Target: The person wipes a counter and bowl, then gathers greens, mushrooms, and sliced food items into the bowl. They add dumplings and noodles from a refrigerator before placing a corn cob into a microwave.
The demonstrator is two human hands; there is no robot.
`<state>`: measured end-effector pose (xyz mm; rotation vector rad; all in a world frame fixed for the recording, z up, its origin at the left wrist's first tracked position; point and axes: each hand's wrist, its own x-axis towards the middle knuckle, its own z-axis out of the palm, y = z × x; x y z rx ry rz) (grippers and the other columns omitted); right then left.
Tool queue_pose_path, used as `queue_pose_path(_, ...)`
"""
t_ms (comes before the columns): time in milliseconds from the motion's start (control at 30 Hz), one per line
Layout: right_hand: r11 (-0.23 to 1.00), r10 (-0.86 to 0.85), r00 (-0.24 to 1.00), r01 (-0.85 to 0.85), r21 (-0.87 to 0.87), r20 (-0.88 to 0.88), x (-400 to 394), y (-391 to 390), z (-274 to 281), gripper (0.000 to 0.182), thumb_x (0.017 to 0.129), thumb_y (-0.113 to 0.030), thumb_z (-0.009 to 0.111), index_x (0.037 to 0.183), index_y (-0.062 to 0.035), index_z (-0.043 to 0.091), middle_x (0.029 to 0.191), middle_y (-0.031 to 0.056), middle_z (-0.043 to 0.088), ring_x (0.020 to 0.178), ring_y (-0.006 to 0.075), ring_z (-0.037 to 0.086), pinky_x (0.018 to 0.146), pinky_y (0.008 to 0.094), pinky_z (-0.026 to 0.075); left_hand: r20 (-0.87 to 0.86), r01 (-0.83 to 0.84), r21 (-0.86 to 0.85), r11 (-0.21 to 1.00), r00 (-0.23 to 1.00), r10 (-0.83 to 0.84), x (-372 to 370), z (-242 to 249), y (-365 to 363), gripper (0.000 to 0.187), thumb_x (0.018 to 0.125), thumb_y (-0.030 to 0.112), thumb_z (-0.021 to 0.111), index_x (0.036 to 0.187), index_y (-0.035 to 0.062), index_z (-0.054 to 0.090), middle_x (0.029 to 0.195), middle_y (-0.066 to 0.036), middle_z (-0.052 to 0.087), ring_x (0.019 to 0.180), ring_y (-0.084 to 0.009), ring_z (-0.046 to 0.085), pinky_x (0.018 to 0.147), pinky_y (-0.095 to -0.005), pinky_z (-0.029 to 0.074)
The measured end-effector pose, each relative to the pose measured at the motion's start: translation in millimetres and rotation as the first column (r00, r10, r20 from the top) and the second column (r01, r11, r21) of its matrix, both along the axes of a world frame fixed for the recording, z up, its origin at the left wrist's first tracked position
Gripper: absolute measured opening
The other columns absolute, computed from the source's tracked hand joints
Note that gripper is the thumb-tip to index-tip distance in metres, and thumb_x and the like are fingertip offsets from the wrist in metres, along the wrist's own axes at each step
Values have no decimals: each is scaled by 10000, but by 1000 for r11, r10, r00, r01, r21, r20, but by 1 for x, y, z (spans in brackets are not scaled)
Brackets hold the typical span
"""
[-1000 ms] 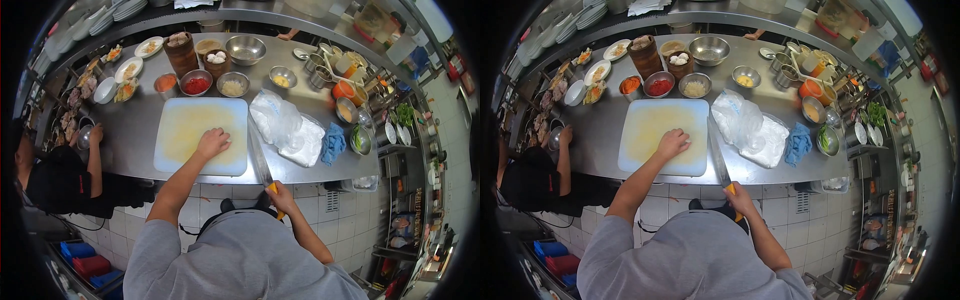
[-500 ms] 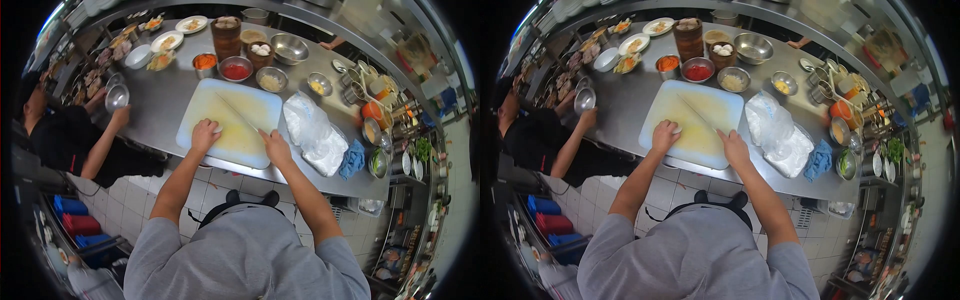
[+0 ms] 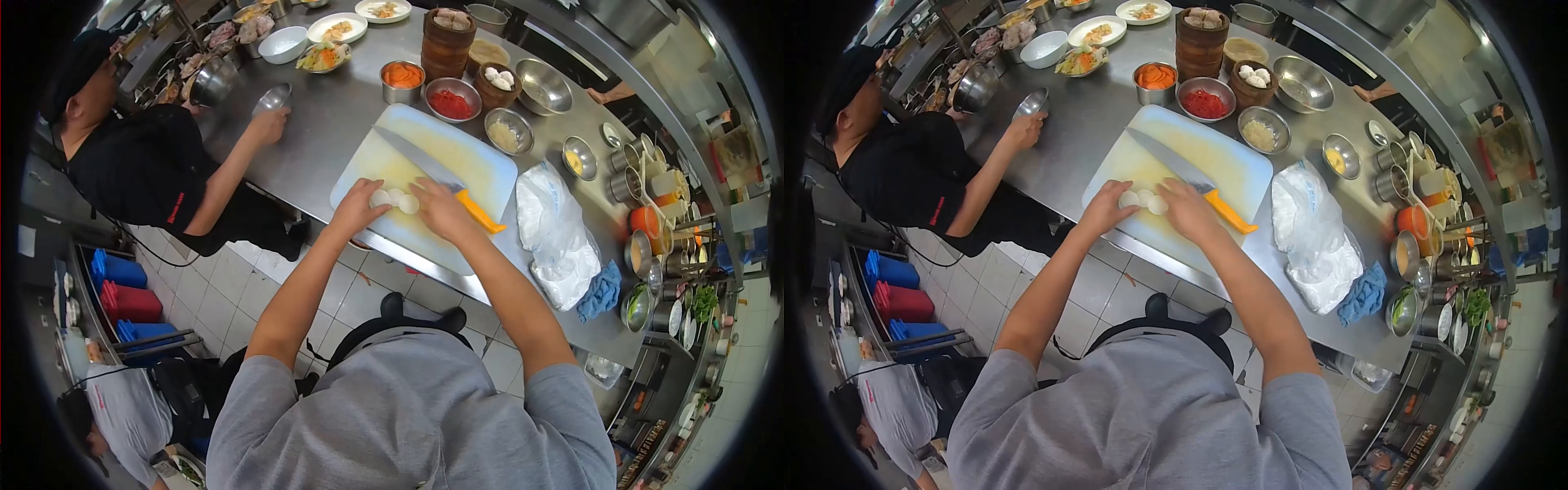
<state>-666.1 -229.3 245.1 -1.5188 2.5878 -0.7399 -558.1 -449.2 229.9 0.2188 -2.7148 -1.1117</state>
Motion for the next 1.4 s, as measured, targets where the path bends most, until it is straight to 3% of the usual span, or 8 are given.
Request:
queue_pose_path(267,980,-163,922,109,169,352,-1,-70,-17,452,700,-161,802,1123,-132,642,1175,179,558,1117,376,571,934,443,489,82,48,-98,994,996,-40,-8,2,7,398,733,165,808,1046,31,603,1031,-202,590,1013,-388,584,896,-410,482)
queue_pose_path(467,983,-114,916,160,-91,384,1,-31,-40,400,759,-185,757,1119,-76,619,1131,180,613,944,332,654,786,419,540,321,-114,387,915,947,-18,-13,20,38,318,794,61,749,1028,24,536,991,-166,606,836,-299,601,745,-355,505)
queue_pose_path(567,940,-158,504,340,-27,849,23,43,6,382,901,-299,677,1215,-108,573,1138,103,620,897,235,664,666,362,548,125,-63,522,851,992,-3,-11,45,94,293,846,48,694,1103,29,554,1053,-165,585,897,-305,596,771,-369,493)
queue_pose_path(633,791,196,-87,602,-105,977,36,87,-2,455,984,-491,540,1284,-149,523,1123,69,613,840,189,670,643,362,563,-42,190,359,914,981,-187,-22,55,135,327,854,68,687,1153,33,558,1095,-171,574,942,-317,582,811,-379,485)
queue_pose_path(733,608,531,-242,776,-166,812,53,160,2,523,1011,-589,389,1321,-182,497,1167,49,606,927,195,663,673,364,569,-151,557,17,830,822,-549,-45,72,212,397,861,108,682,1234,44,562,1164,-176,560,1023,-343,548,892,-406,462)
queue_pose_path(1067,-226,516,231,966,-129,825,59,424,4,342,993,-409,561,1176,-120,568,983,82,656,853,228,671,693,383,551,-230,840,144,524,543,-808,-83,107,424,400,888,145,681,1269,76,582,1268,-133,540,1099,-299,549,900,-379,470)
queue_pose_path(1200,-259,77,385,898,-355,920,11,581,43,263,977,-358,593,1109,-133,564,984,56,642,902,194,641,715,362,530,-79,781,377,498,563,-823,-97,84,508,354,898,127,680,1238,81,594,1234,-106,538,939,-191,573,768,-295,492)
queue_pose_path(1400,-138,-222,141,975,-174,965,-51,738,73,421,977,-305,592,1329,-82,532,1265,94,606,1194,224,541,996,429,436,-48,702,472,534,625,-779,-100,41,626,347,902,122,680,1235,72,595,1200,-99,539,855,-154,548,749,-279,487)
